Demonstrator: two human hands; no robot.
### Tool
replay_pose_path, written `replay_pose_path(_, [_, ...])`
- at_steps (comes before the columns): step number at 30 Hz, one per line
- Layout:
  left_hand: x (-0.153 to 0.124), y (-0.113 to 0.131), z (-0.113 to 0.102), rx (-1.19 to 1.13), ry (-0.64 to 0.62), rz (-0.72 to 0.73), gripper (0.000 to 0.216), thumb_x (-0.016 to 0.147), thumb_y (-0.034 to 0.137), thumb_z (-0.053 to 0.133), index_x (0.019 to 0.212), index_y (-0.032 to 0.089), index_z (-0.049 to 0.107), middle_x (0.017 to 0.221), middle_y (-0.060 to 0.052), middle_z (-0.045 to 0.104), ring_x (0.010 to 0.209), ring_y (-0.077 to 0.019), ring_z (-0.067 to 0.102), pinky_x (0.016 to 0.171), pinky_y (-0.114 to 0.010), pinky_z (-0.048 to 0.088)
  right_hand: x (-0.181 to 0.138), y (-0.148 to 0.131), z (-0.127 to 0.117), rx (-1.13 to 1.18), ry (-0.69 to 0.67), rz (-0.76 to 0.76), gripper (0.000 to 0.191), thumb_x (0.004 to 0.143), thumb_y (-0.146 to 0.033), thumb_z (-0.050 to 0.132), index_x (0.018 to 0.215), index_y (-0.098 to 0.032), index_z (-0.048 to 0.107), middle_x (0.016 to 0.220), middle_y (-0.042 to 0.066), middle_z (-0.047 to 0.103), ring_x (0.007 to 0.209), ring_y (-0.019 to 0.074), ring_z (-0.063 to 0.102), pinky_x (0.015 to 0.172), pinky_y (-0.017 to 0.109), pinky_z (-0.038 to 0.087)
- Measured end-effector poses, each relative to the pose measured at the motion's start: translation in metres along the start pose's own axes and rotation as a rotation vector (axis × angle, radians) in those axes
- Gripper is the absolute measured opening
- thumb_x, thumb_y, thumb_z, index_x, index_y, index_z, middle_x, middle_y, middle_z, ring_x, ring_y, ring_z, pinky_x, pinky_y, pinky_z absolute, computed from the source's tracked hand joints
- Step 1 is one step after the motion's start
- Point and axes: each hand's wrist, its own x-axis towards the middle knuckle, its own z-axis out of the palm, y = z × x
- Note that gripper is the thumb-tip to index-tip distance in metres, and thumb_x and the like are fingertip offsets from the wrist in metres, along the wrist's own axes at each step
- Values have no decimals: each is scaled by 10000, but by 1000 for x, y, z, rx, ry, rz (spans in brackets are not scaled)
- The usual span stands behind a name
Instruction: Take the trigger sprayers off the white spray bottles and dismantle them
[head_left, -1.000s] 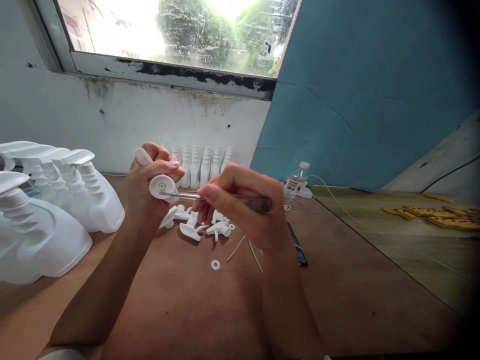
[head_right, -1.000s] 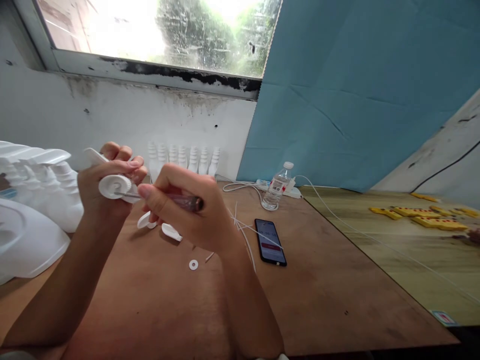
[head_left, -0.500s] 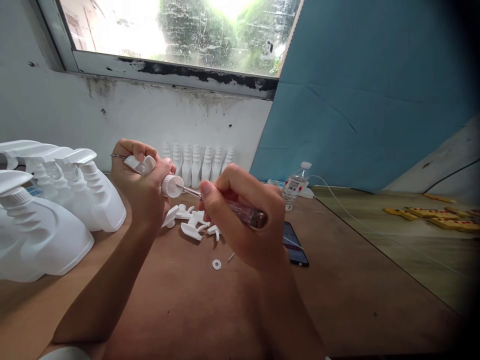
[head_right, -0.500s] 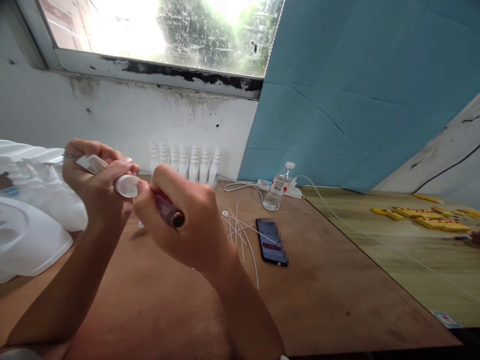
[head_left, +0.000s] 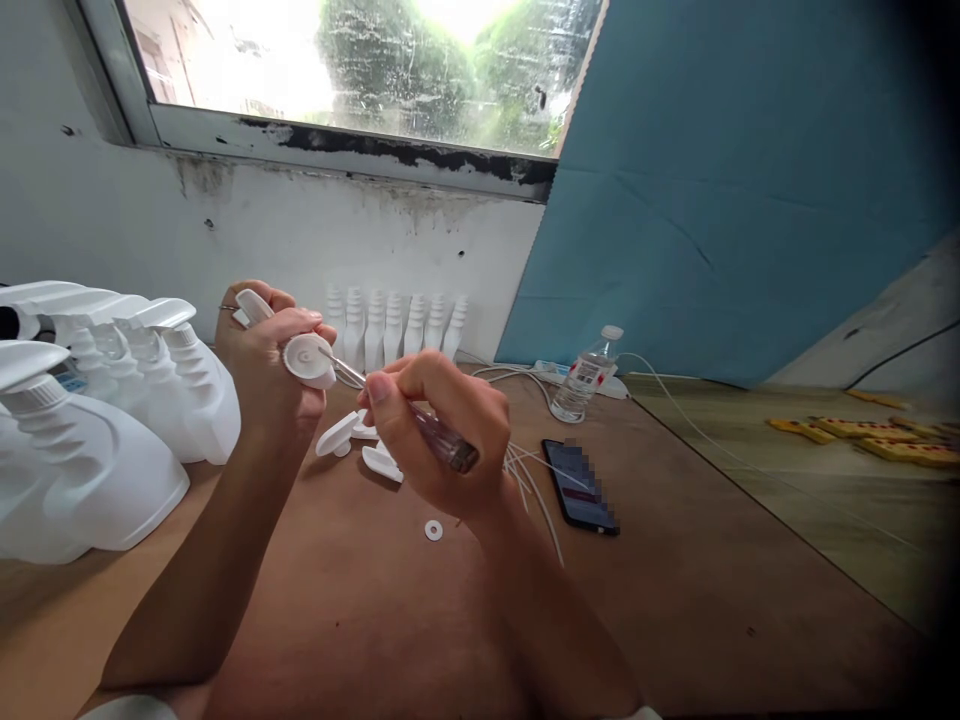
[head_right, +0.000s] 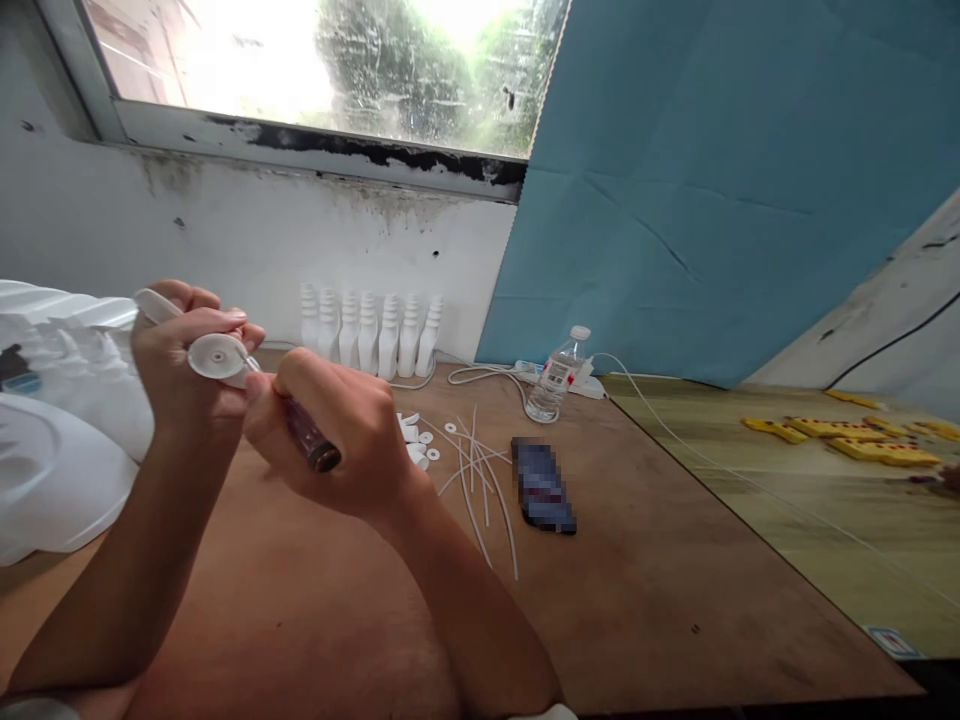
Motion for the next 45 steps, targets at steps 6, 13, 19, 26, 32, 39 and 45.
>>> replay_pose_path(6, [-4,0,6,-11,-39,-78,345,516,-13,622,595,181,348,585,46,299,448,-50,324,383,-197,309,2,1,-12,49,-7,74,261,939,-247,525,694,-218,438,613,-19,567,551,93,568,505,242,492])
replay_pose_path(13, [-6,-3,7,6,-104,-66,316,529,-4,625,626,190,394,566,63,351,427,-54,358,397,-201,349,8,-3,-21,87,-83,83,292,922,-223,536,655,-218,417,586,-36,545,524,78,549,502,233,481])
replay_pose_path(19, [-6,4,9,38,-173,-194,339,529,-23,607,601,180,345,554,53,289,423,-50,333,390,-186,309,12,-1,-29,385,-50,331,311,920,-280,572,651,-212,431,606,-24,601,541,101,621,472,243,496])
replay_pose_path(26, [-9,5,11,4,-227,-339,359,526,-48,598,606,175,328,584,48,299,436,-45,321,388,-183,299,18,3,-34,495,-88,517,318,889,-334,617,641,-206,465,584,-34,634,457,88,603,420,226,493])
replay_pose_path(32, [-8,6,11,-88,-209,-509,347,514,-61,561,593,167,312,574,43,323,451,-53,345,394,-160,288,18,13,-26,646,-44,554,272,882,-313,622,666,-201,501,568,-35,648,444,104,612,389,231,479])
replay_pose_path(39, [-5,1,8,-170,-192,-581,314,548,-53,532,597,163,309,587,37,334,454,-48,354,405,-152,292,16,14,-20,633,-3,541,291,906,-321,583,670,-208,454,585,-37,648,450,101,612,394,233,478])
replay_pose_path(45, [-5,-2,7,-134,-188,-545,338,551,-42,556,593,176,302,592,38,322,460,-62,354,400,-182,306,16,18,-15,649,-24,534,300,902,-359,590,689,-209,441,601,-36,655,460,91,599,413,228,483])
